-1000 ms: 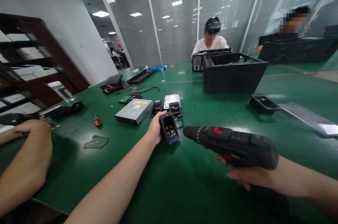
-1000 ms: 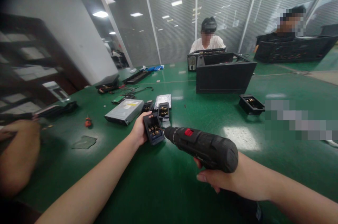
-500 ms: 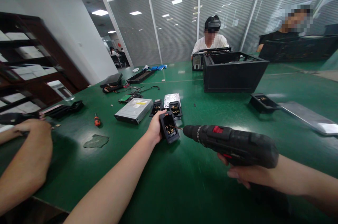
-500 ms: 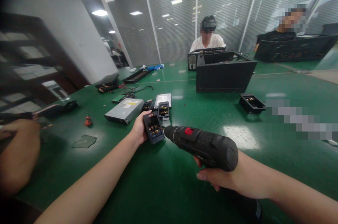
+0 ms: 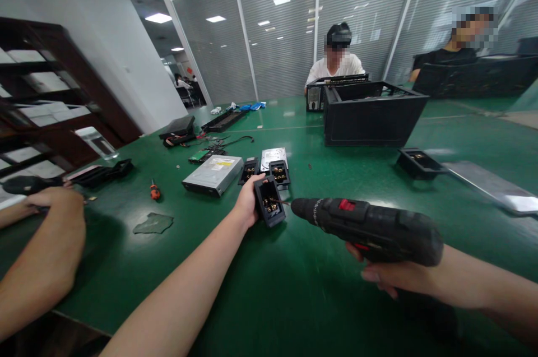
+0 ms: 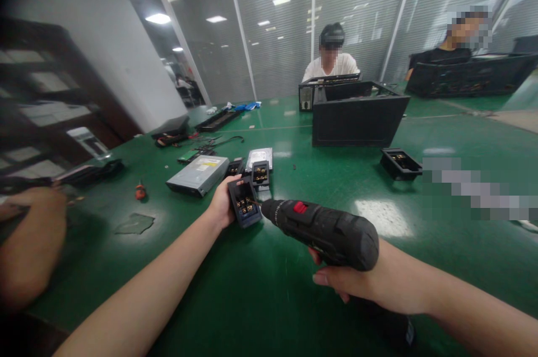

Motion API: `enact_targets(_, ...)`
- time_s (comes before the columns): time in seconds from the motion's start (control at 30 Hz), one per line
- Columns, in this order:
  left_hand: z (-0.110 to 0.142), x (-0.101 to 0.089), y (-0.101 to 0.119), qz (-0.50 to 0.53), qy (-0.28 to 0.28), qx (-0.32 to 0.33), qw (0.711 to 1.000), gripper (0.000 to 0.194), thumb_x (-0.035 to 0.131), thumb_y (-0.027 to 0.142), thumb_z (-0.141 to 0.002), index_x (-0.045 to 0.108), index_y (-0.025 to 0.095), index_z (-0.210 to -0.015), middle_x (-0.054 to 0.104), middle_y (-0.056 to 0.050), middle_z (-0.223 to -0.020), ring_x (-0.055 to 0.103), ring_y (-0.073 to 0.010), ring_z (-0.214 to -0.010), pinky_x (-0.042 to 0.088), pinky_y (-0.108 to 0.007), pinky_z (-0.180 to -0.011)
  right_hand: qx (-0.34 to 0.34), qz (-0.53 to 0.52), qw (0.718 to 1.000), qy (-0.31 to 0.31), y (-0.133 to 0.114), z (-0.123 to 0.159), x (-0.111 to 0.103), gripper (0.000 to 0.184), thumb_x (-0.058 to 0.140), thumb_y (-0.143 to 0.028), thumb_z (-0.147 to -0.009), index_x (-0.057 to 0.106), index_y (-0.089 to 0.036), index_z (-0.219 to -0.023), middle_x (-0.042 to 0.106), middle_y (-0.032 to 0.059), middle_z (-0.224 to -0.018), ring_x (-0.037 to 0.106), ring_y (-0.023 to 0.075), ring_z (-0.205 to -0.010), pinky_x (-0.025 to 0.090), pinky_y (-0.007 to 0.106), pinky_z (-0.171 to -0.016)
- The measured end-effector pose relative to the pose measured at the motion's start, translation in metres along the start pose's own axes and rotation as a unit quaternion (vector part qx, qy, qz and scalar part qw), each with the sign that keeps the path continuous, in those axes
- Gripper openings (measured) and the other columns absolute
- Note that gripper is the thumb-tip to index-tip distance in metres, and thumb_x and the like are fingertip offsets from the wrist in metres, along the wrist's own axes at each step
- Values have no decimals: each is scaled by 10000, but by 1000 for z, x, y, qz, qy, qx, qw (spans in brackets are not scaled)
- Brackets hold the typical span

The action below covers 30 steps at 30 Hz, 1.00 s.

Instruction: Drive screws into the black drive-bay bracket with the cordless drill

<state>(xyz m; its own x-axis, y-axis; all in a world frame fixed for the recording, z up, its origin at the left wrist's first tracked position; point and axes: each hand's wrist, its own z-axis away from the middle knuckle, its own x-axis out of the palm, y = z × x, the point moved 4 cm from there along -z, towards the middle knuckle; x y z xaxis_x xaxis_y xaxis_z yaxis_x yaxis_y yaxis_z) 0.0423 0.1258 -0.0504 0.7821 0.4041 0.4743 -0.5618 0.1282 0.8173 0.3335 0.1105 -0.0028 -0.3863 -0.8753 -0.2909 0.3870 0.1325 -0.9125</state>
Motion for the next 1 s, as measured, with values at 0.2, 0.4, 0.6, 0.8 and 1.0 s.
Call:
enact_targets(0.2, 3, 1, 1, 0, 8, -2, 1000, 290, 607, 424, -696, 656, 156, -798, 678, -75, -697, 632, -232, -603, 520, -400, -604, 2, 0, 1000, -1, -1, 1, 0, 286, 656, -391, -762, 555, -203, -953, 572, -28, -686, 571, 150, -576, 493, 280, -554)
enact_targets(0.4, 3, 0, 1, -2, 13, -4, 1000, 311, 604, 432, -697, 662, 154, -824, 683, -83, -721, 633, -238, -615, 520, -409, -609, 2, 2, 1000, -5, -7, 0, 0, 232, 646, -358, -779, 553, -199, -920, 564, -42, -668, 565, 136, -576, 483, 256, -548)
enact_targets(0.6, 1, -2, 0, -4, 7, -6, 1000, 312, 619, 439, -685, 659, 159, -819, 681, -79, -722, 633, -241, -618, 519, -420, -618, 10, 2, 1000, -6, -3, 0, -1, 238, 661, -365, -771, 559, -204, -913, 566, -52, -624, 571, 143, -570, 473, 252, -540)
enact_targets(0.8, 2, 0, 0, -1, 13, -4, 1000, 299, 604, 430, -698, 657, 155, -801, 679, -75, -696, 628, -230, -593, 511, -388, -583, -8, -10, 1000, -6, -3, -1, 0, 249, 658, -365, -777, 544, -199, -922, 551, -47, -660, 562, 137, -576, 478, 258, -542)
enact_targets(1.0, 4, 3, 1, 4, 5, -3, 1000, 302, 593, 425, -704, 665, 151, -811, 685, -84, -713, 632, -239, -607, 516, -400, -589, -3, -10, 1000, -10, -2, -1, 0, 235, 652, -343, -785, 549, -209, -948, 563, -43, -665, 584, 147, -584, 499, 274, -558)
